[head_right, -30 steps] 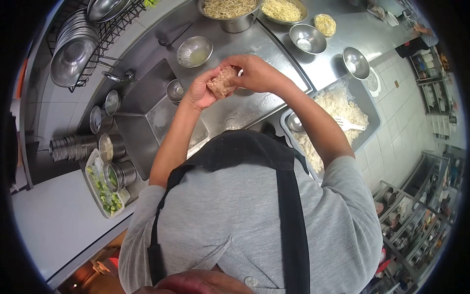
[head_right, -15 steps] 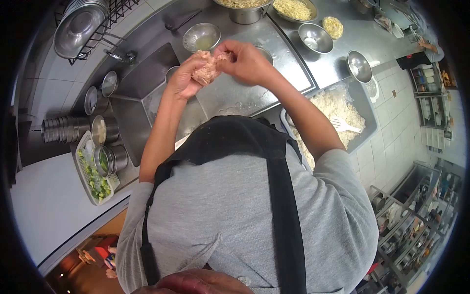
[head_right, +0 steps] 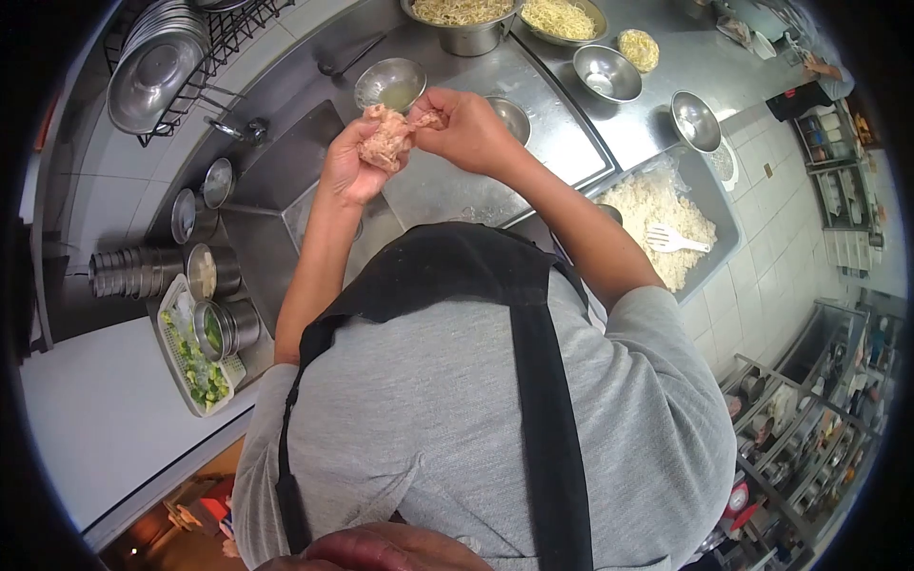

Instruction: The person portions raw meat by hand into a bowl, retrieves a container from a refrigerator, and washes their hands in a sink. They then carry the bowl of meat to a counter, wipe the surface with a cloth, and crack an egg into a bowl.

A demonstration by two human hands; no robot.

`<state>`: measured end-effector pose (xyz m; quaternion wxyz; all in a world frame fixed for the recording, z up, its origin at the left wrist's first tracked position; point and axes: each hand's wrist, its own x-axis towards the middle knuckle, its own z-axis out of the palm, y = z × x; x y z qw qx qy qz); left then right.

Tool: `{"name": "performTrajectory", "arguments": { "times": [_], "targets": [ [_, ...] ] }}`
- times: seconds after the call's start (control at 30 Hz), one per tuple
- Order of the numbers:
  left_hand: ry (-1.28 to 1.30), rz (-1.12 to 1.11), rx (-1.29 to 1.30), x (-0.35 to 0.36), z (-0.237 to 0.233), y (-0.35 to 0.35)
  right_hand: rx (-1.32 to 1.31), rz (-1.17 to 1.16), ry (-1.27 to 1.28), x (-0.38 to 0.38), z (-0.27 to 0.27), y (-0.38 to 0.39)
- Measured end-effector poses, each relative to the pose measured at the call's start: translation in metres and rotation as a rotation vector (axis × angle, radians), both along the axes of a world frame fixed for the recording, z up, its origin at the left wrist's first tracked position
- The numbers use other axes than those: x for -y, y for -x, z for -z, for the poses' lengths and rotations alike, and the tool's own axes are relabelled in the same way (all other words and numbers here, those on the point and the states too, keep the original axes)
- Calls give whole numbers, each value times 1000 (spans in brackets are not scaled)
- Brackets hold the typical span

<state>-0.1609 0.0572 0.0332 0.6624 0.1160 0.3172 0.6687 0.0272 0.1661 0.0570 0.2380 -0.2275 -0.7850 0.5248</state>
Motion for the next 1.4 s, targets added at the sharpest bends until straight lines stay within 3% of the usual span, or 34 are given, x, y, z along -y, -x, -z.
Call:
{"name": "performTrajectory", "arguments": {
  "times": [0.07, 0.1, 0.17, 0.27, 0.43, 0.57, 0.63, 0.67, 0.73, 0.87, 0.93, 1.03, 1.17, 1.3, 1.37, 1.4],
  "targets": [
    [4, -49, 45, 1, -6, 2, -90, -105, 328, -12, 0, -6],
    [18, -101, 94, 2, -9, 1, -89, -96, 326, -17, 5, -10],
    [-65, -67, 171, 1, -4, 16, -276, -170, 736, -28, 16, -15],
    [-146, -59, 231, 4, -1, 32, -406, -130, 943, -30, 5, -25],
    [-18, -47, 70, 7, 13, 25, -466, -91, 1142, -45, 45, -28],
    [-8, 25, -158, 0, 10, -10, -431, -151, 1174, -28, 37, -22],
    [7, 109, -307, -10, 11, -17, -200, -117, 749, -19, 29, -15],
    [9, 109, -309, -11, 12, -14, -201, -118, 752, -17, 22, -15],
    [13, 231, -340, -14, 12, -8, 3, -66, 324, -14, 9, -18],
    [-62, 111, -179, -10, 9, -12, -129, -75, 544, -25, 15, -29],
    [-61, 46, -140, -9, 6, -7, -334, -103, 922, -30, 19, -32],
    [-12, 22, -260, -11, 1, -5, -398, -89, 1001, -29, 21, -34],
    [-18, 137, -460, -20, -4, -21, -415, -108, 996, -37, 54, -21],
    [-16, 82, -637, -27, -2, -37, -349, 13, 896, -24, 36, -11],
    [-3, 48, -738, -29, -2, -39, -199, 71, 615, -22, 33, -9],
    [10, 61, -852, -31, 0, -38, -199, 69, 617, -23, 33, -9]
  ]
}}
